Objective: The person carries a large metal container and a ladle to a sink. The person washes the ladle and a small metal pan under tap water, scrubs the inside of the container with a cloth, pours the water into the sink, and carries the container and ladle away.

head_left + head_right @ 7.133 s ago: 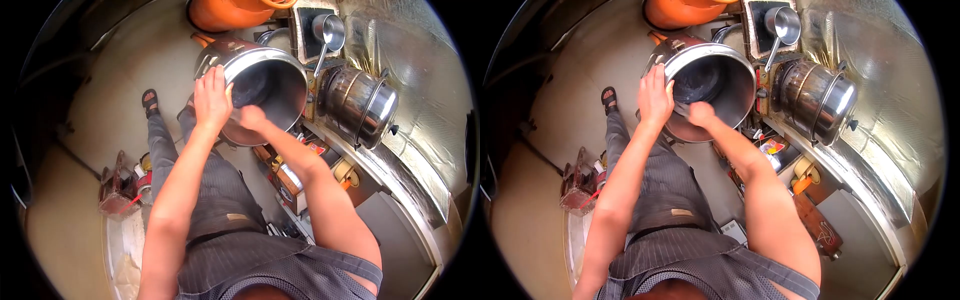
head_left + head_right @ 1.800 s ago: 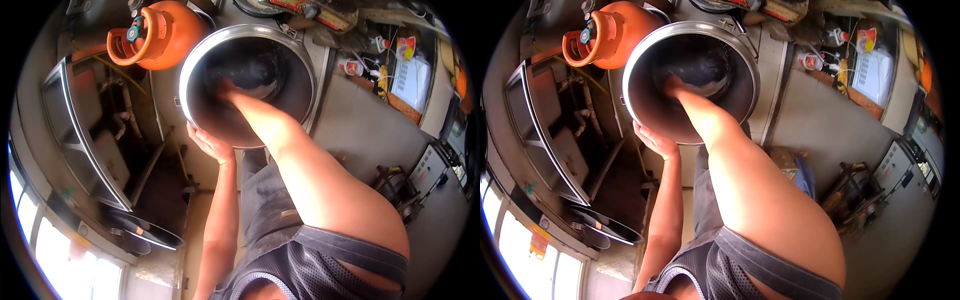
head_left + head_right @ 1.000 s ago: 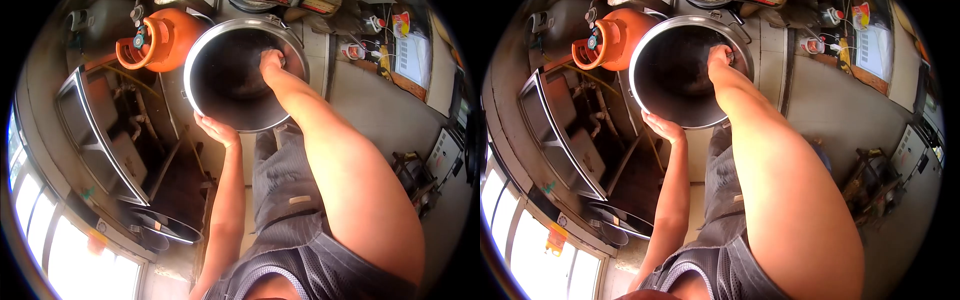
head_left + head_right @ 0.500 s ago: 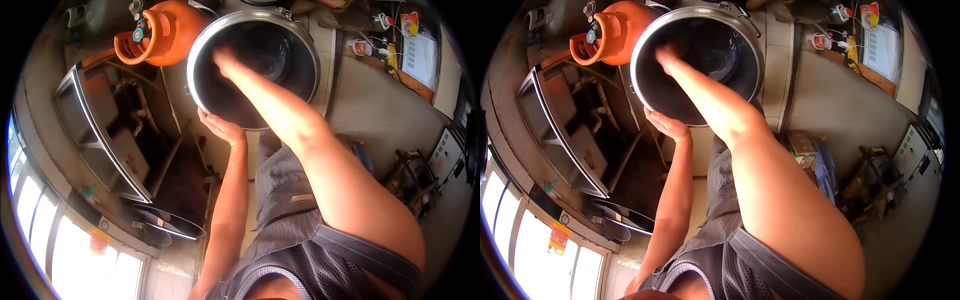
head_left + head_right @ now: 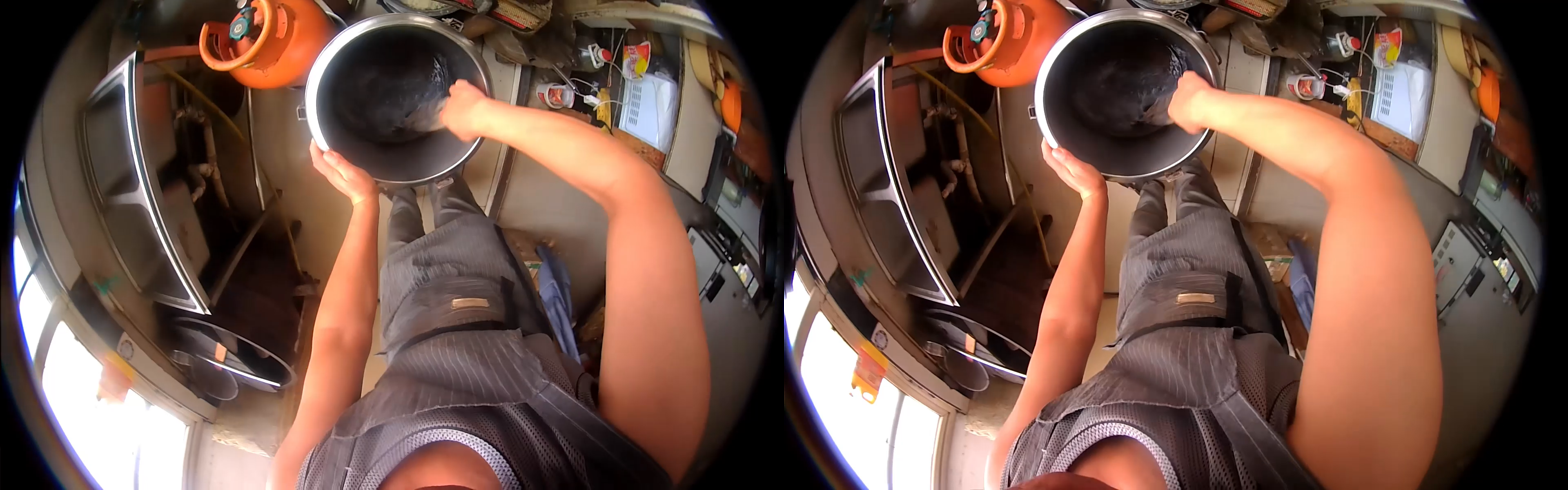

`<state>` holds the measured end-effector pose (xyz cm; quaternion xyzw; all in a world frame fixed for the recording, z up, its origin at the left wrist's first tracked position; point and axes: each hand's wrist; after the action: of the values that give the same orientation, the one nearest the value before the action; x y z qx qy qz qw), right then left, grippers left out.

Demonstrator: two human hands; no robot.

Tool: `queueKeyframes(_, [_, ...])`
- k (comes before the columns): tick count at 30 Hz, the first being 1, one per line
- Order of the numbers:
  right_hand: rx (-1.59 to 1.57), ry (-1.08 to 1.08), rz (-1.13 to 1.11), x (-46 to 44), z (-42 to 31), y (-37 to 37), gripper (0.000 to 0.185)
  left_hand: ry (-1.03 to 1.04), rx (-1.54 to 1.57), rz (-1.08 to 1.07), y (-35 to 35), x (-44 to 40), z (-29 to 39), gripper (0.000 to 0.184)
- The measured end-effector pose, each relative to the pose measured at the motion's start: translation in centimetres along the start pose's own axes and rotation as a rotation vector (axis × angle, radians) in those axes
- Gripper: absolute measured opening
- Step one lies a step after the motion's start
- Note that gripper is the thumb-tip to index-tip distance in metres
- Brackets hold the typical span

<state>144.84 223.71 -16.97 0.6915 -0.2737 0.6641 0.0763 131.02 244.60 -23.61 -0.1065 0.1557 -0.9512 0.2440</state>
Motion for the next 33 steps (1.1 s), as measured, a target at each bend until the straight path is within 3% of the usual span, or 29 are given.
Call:
queueKeyframes(4, [0.049,0.005,0.071,0.0,0.1,1.1,0.028,-0.019,-0.076,0.01,-0.3,0.1,0.2,0.053])
queueKeyframes(6, [-0.26,-0.076,0.03,2.1,-0.7,0.4,0.025,-0.038,-0.087,-0.005,-0.3,0.0,0.4,0.053])
queueKeyframes(10, [-0.537,-0.234,0.184,0.8,-4.3,2.9,0.033,-0.036,-0.063,-0.029,-0.4,0.0,0.4,0.051])
queueKeyframes(16, [-0.697,-0.361,0.719,-1.4,-11.9,2.1,0.023,-0.051,-0.012,-0.123,-1.5,0.1,-0.5,0.049])
queueKeyframes(22, [-0.74,-0.333,0.933,-3.3,-14.7,-1.2,0.032,0.002,-0.055,-0.179,-1.7,-0.2,-0.9,0.056])
queueKeyframes(25, [-0.739,-0.263,0.769,-1.9,-13.4,-0.1,0.037,-0.013,-0.08,-0.147,-1.3,-0.3,-1.1,0.053])
queueKeyframes(33, [-0.214,-0.31,0.295,3.2,-1.1,3.0,0.042,0.011,-0.132,-0.1,-1.2,-0.3,-0.6,0.052])
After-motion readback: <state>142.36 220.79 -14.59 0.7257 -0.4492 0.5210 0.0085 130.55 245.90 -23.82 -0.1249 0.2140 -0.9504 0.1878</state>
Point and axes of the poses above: each hand's wrist, its own x-axis away from the middle knuckle, its own y-axis out of the palm, z = x × y, and after that the axes turned 15 degrees about -z, right-handed
